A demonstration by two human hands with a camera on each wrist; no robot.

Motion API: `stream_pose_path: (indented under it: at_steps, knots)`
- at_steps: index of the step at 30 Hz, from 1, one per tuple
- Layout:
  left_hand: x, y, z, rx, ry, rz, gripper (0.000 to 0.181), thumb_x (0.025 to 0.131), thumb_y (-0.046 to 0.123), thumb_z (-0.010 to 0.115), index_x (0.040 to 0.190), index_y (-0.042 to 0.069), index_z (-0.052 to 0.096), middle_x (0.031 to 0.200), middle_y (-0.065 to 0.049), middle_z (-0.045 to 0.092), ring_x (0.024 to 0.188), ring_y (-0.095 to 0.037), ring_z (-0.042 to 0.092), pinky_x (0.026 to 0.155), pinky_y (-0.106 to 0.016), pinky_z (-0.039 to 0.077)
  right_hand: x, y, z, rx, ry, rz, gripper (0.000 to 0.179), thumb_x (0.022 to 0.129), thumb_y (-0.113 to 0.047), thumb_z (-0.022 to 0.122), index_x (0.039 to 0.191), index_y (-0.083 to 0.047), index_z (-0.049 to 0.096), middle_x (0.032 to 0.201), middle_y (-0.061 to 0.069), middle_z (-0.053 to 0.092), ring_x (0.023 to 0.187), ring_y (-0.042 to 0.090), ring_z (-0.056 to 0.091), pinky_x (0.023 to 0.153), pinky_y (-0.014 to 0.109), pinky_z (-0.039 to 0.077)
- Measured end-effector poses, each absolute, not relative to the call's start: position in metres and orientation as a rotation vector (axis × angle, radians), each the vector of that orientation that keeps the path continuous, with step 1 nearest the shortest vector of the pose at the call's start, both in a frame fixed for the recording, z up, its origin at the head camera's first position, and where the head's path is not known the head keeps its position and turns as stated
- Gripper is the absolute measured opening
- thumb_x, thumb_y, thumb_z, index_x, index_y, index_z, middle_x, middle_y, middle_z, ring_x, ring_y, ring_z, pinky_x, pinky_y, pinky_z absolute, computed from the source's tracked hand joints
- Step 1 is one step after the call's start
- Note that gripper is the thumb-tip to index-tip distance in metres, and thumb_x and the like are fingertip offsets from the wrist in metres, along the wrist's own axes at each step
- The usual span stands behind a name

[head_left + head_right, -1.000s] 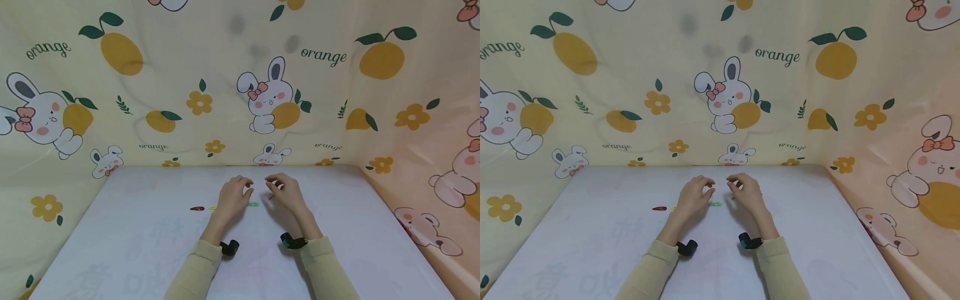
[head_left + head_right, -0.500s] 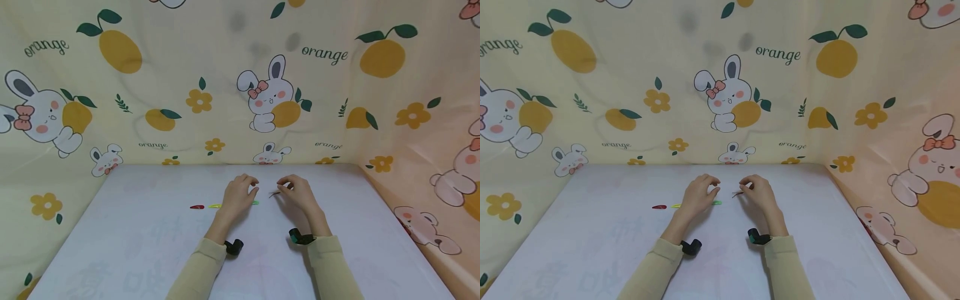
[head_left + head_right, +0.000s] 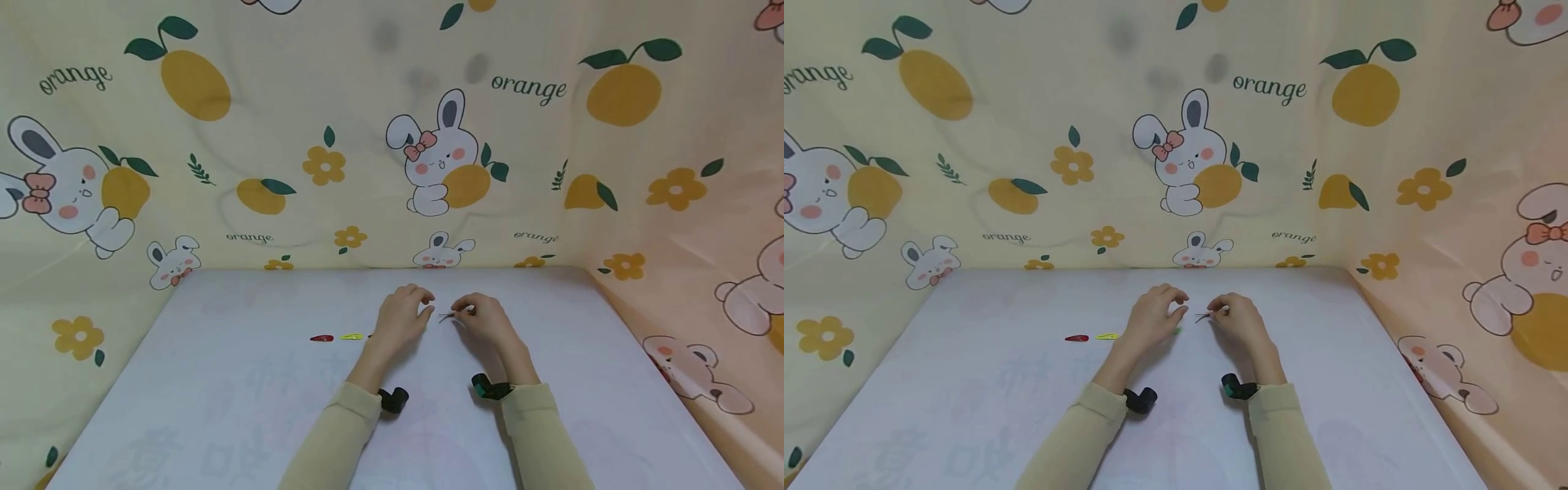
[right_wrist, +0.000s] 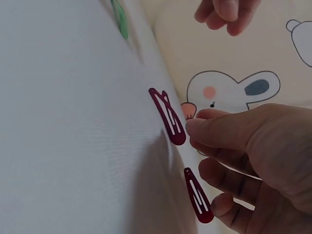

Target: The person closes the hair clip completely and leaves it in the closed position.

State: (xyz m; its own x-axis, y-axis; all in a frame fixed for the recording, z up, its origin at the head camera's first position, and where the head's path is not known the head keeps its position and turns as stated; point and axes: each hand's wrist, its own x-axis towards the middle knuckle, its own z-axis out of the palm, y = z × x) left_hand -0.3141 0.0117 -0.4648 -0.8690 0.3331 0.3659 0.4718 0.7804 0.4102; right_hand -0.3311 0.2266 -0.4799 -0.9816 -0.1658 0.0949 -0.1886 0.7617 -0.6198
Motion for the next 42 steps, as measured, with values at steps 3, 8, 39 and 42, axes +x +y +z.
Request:
stream_pose_path:
  at_steps: [3, 8, 39, 42]
  knots:
    - [-0.316, 0.015, -0.465, -0.625, -2.709, -0.723, 0.017, 0.101, 0.024, 0.07, 0.116, 0.017, 0.074, 0.111, 0.002, 0.071, 0.106, -0.021, 0.065, 0.088, -0.038, 0.053, -0.332, 0.226, -0.481, 0.29, -2.934, 1.018, 0.014, 0.094, -0.006, 0.071, 0.106, -0.005, 0.078, 0.111, 0.013, 0.073, 0.098, 0.03, 0.068, 0.087, 0.049, 0.056]
    - [-0.317, 0.019, -0.464, -0.627, -2.723, -0.711, 0.017, 0.101, 0.024, 0.07, 0.116, 0.017, 0.074, 0.111, 0.002, 0.071, 0.107, -0.021, 0.065, 0.088, -0.039, 0.053, -0.332, 0.225, -0.483, 0.286, -2.943, 1.021, 0.015, 0.093, -0.005, 0.071, 0.106, -0.005, 0.078, 0.108, 0.012, 0.074, 0.098, 0.03, 0.068, 0.088, 0.049, 0.055]
    - [-0.328, 0.028, -0.467, -0.629, -2.831, -0.644, 0.019, 0.102, 0.026, 0.068, 0.117, 0.018, 0.074, 0.112, 0.002, 0.071, 0.108, -0.02, 0.064, 0.09, -0.04, 0.052, -0.333, 0.221, -0.491, 0.386, -2.953, 0.846, 0.012, 0.097, -0.006, 0.071, 0.1, -0.009, 0.082, 0.101, 0.008, 0.07, 0.099, 0.03, 0.066, 0.088, 0.05, 0.052]
    - [-0.329, 0.029, -0.469, -0.626, -2.849, -0.642, 0.019, 0.102, 0.027, 0.068, 0.118, 0.018, 0.074, 0.112, 0.002, 0.07, 0.108, -0.02, 0.064, 0.091, -0.04, 0.052, -0.333, 0.22, -0.491, 0.376, -2.955, 0.855, 0.012, 0.098, -0.006, 0.07, 0.1, -0.009, 0.081, 0.101, 0.008, 0.071, 0.099, 0.03, 0.066, 0.088, 0.05, 0.052]
